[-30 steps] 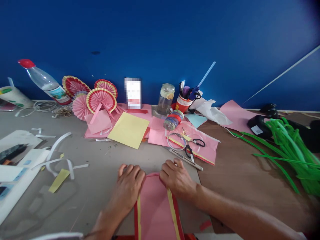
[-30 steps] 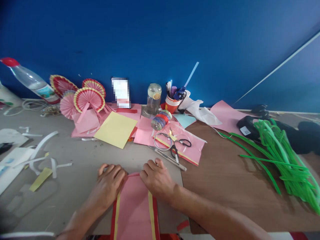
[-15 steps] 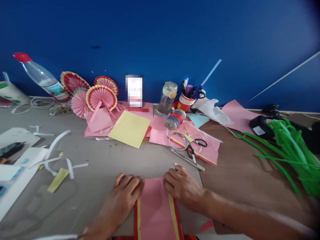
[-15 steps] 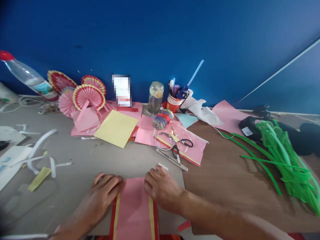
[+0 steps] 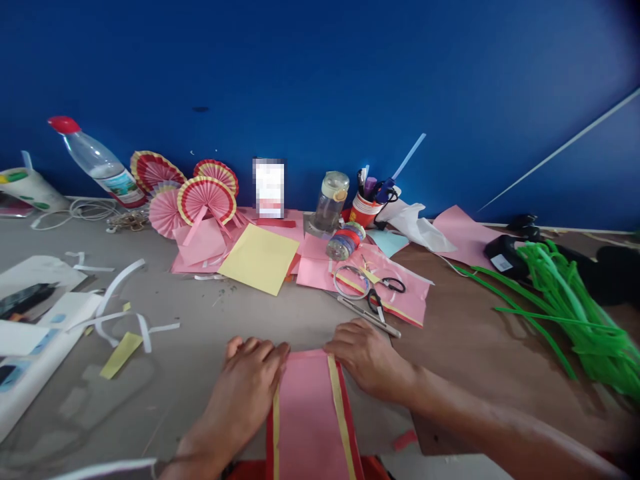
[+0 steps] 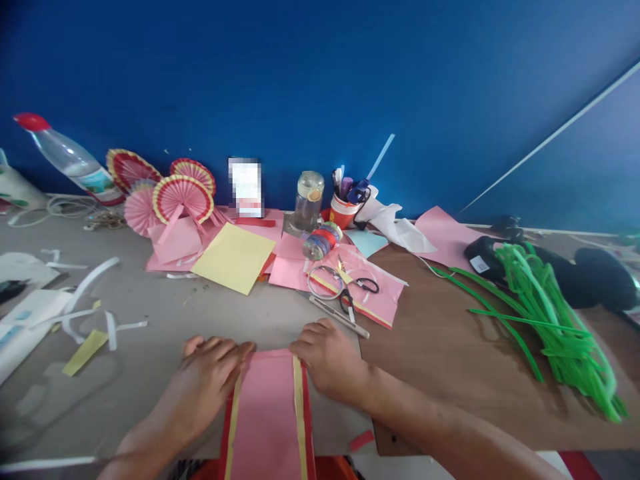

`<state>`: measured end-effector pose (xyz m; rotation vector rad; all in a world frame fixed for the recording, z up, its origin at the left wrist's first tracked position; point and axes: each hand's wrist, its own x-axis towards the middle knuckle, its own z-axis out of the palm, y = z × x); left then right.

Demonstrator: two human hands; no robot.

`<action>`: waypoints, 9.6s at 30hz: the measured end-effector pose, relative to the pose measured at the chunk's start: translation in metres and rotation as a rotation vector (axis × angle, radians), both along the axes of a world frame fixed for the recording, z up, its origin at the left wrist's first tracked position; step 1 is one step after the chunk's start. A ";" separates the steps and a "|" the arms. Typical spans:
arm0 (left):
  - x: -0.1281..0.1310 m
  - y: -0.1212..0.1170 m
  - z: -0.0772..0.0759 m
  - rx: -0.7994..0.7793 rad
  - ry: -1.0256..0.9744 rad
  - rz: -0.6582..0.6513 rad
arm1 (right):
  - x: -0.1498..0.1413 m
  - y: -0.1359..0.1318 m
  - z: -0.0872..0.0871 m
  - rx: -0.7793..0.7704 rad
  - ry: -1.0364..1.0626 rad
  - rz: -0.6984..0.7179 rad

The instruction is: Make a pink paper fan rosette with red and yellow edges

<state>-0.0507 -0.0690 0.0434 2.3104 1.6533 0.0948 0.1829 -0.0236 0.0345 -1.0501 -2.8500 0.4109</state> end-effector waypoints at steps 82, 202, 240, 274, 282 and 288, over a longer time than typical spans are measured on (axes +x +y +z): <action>0.003 -0.040 -0.033 0.088 0.067 0.061 | -0.024 -0.022 0.007 -0.012 -0.245 0.076; 0.005 -0.001 0.013 0.072 0.072 0.003 | -0.021 0.002 0.024 -0.271 -0.182 -0.092; -0.001 -0.023 -0.025 -0.051 -0.111 0.100 | -0.007 0.005 -0.002 -0.574 -0.050 -0.287; -0.006 -0.020 -0.028 0.276 0.090 -0.216 | -0.025 -0.004 0.008 0.031 -0.371 0.187; -0.007 -0.019 -0.026 0.288 0.144 -0.246 | -0.018 -0.011 0.003 0.086 -0.368 0.195; -0.008 -0.018 -0.025 0.293 0.113 -0.198 | -0.020 -0.007 -0.004 0.040 -0.330 0.114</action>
